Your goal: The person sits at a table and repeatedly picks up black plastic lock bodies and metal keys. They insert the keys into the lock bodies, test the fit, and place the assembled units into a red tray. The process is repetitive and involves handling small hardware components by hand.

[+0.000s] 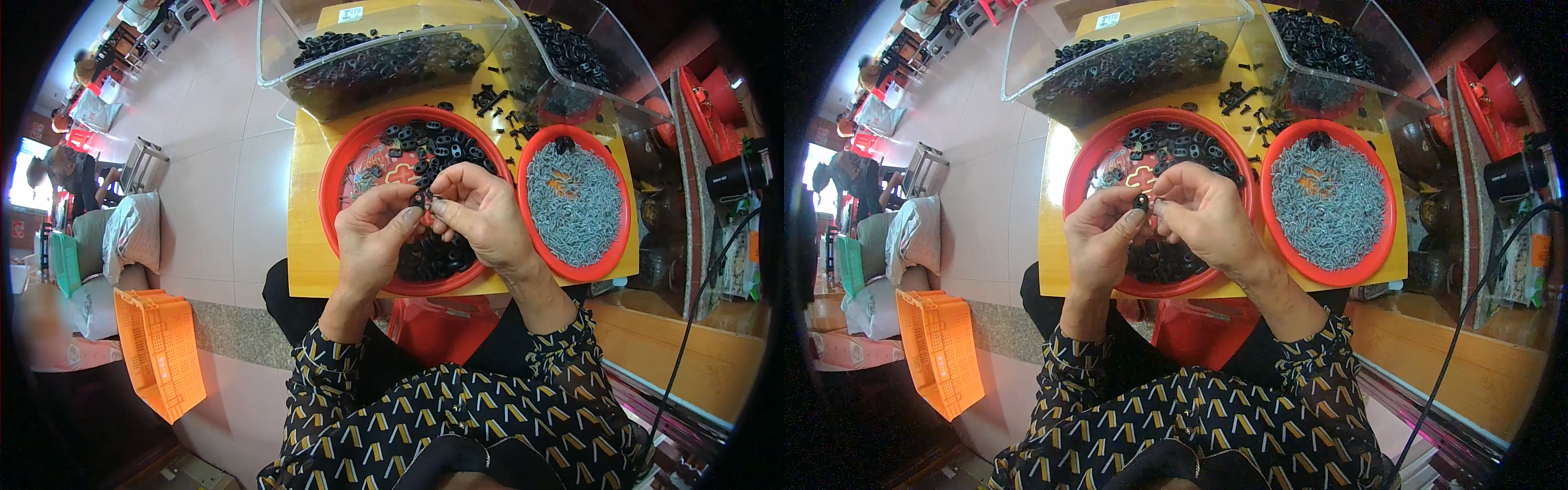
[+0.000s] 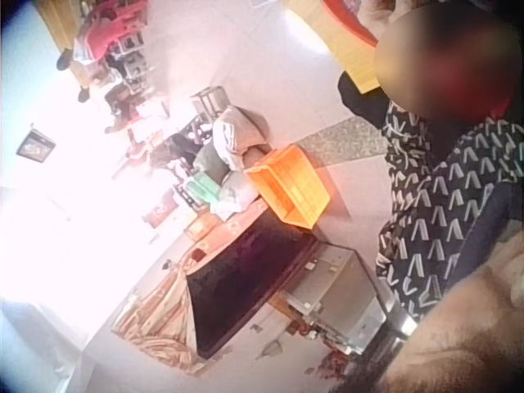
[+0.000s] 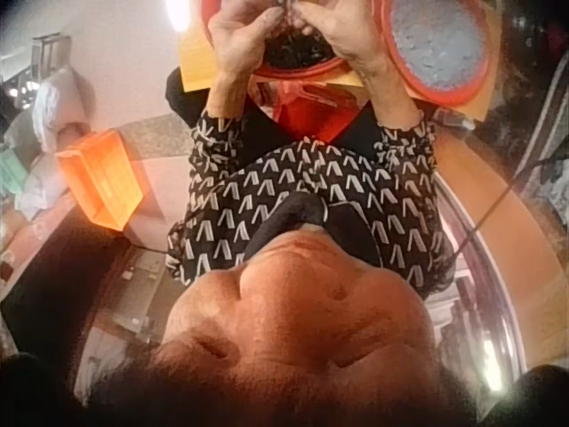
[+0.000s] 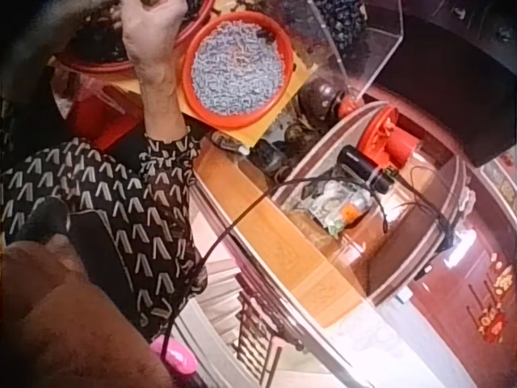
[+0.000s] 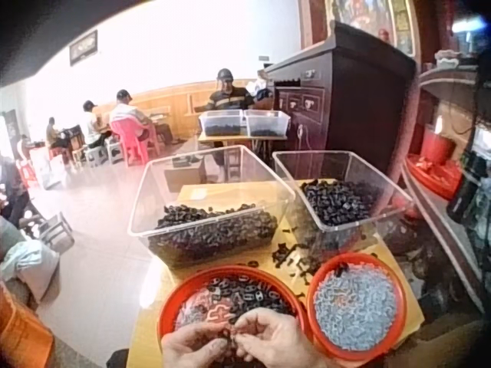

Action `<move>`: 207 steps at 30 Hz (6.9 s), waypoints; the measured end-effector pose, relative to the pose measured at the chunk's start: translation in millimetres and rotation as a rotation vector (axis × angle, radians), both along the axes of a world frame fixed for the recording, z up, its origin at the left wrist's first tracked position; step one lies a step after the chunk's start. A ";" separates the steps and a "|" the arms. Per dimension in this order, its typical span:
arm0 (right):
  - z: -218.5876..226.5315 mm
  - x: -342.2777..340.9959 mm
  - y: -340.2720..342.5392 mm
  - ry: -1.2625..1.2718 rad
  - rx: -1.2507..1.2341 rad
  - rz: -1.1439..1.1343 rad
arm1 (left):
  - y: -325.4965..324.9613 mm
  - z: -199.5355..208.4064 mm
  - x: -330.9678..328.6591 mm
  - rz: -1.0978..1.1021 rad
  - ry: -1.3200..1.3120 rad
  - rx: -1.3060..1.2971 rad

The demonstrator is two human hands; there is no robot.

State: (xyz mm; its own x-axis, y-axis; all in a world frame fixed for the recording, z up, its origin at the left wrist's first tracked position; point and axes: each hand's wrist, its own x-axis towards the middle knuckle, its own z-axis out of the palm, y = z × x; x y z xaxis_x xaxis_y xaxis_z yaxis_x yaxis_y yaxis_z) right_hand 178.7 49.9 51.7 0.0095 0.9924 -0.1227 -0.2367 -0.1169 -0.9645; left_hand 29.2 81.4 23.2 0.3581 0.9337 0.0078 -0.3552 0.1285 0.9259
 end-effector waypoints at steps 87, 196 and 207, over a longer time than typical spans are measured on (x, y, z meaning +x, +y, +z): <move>-17.3 16.1 5.4 0.277 -0.041 0.240 | -3.5 7.3 -4.4 -0.077 0.135 0.290; -5.8 -5.9 2.1 -1.708 0.488 0.392 | 40.7 -4.8 -27.8 0.168 0.589 0.461; 14.5 -15.0 7.4 -0.568 0.046 0.116 | 27.9 -7.0 -24.9 -0.109 -0.216 -0.111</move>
State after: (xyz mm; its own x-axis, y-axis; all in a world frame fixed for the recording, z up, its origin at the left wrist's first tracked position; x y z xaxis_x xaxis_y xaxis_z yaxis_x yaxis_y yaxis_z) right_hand 163.7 57.3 66.2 -0.0476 0.9951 -0.0863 0.3313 -0.0658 -0.9412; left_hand 4.3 109.3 16.2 0.4581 0.8889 -0.0053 -0.5217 0.2736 0.8080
